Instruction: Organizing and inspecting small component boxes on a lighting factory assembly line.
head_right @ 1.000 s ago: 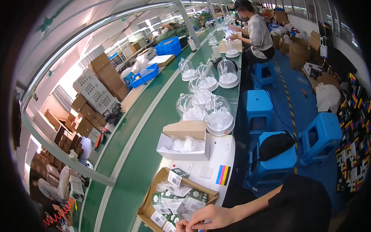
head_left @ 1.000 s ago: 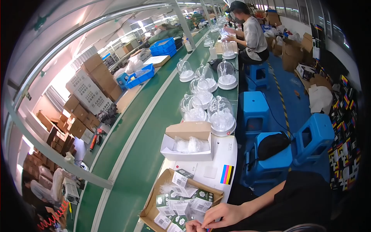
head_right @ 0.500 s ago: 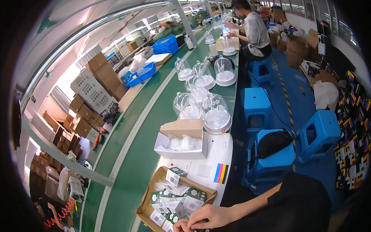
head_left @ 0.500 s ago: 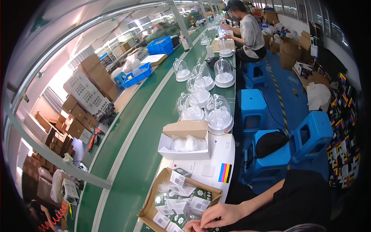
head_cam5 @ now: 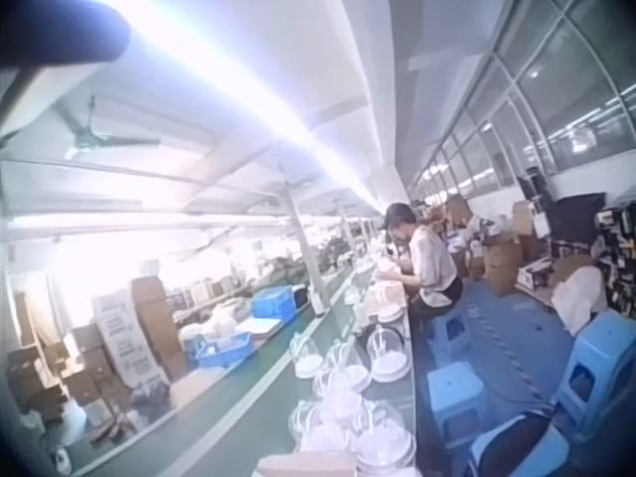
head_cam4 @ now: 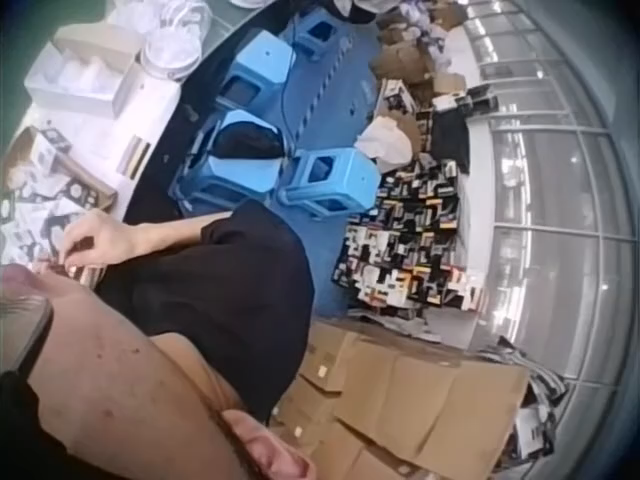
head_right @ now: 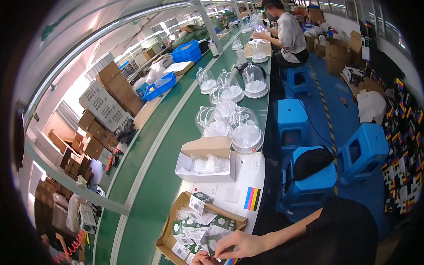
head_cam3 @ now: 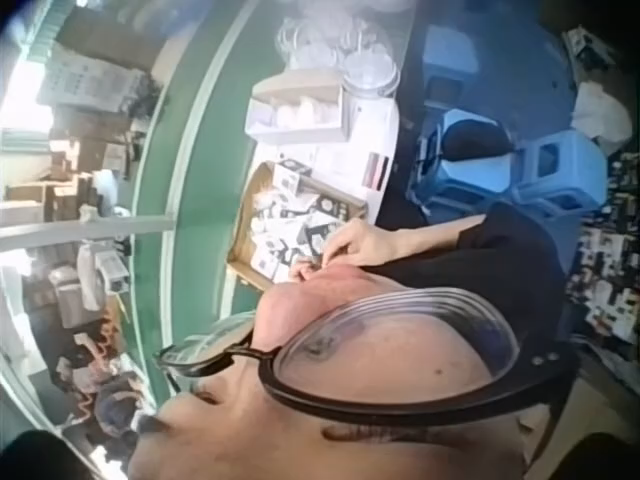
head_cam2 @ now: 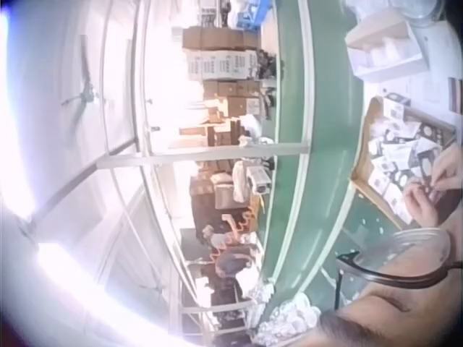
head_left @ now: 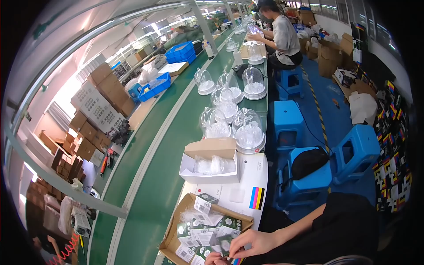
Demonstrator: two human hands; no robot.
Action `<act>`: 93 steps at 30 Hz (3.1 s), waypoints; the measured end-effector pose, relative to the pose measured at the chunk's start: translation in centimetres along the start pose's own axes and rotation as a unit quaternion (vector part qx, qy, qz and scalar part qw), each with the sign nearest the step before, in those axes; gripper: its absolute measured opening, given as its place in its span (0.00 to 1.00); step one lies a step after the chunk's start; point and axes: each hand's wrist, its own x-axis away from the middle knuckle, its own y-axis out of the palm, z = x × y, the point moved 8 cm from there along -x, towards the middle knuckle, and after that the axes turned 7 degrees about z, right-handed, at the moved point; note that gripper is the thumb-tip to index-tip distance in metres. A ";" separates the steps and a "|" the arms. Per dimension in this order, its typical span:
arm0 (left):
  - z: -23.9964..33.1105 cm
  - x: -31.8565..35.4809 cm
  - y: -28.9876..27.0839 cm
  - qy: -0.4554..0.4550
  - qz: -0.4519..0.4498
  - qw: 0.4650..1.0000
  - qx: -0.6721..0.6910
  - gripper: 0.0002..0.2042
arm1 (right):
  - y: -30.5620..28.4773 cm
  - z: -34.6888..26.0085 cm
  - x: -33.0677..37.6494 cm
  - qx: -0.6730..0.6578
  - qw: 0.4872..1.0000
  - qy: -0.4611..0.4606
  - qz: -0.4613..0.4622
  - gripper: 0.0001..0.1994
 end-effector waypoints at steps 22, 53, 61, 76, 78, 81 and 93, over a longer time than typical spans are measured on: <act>5.8 -0.3 3.5 0.074 -0.010 0.994 -0.081 0.05 | -1.2 -1.8 -0.5 0.040 0.998 -0.024 0.038 0.07; 5.1 0.0 4.6 0.006 -0.068 0.996 -0.062 0.06 | -2.7 -1.6 -0.9 0.172 0.982 -0.070 0.024 0.07; 6.0 -0.7 5.5 0.035 -0.105 0.986 -0.121 0.07 | -3.4 -1.5 -1.1 0.173 0.982 -0.058 0.041 0.06; 5.9 -0.3 5.4 0.010 -0.105 0.983 -0.150 0.05 | -2.8 -1.6 -1.3 0.223 0.973 -0.053 -0.009 0.06; 6.1 -0.2 5.4 0.003 -0.110 0.982 -0.151 0.05 | -2.8 -1.8 -1.1 0.242 0.967 -0.077 -0.022 0.06; 6.0 -0.6 5.5 -0.006 -0.127 0.981 -0.146 0.05 | -2.8 -2.3 -1.5 0.267 0.957 -0.107 -0.043 0.06; 6.2 -3.5 -0.9 0.052 0.017 0.974 -0.218 0.16 | -5.4 -1.4 -2.1 0.142 0.987 -0.005 0.081 0.03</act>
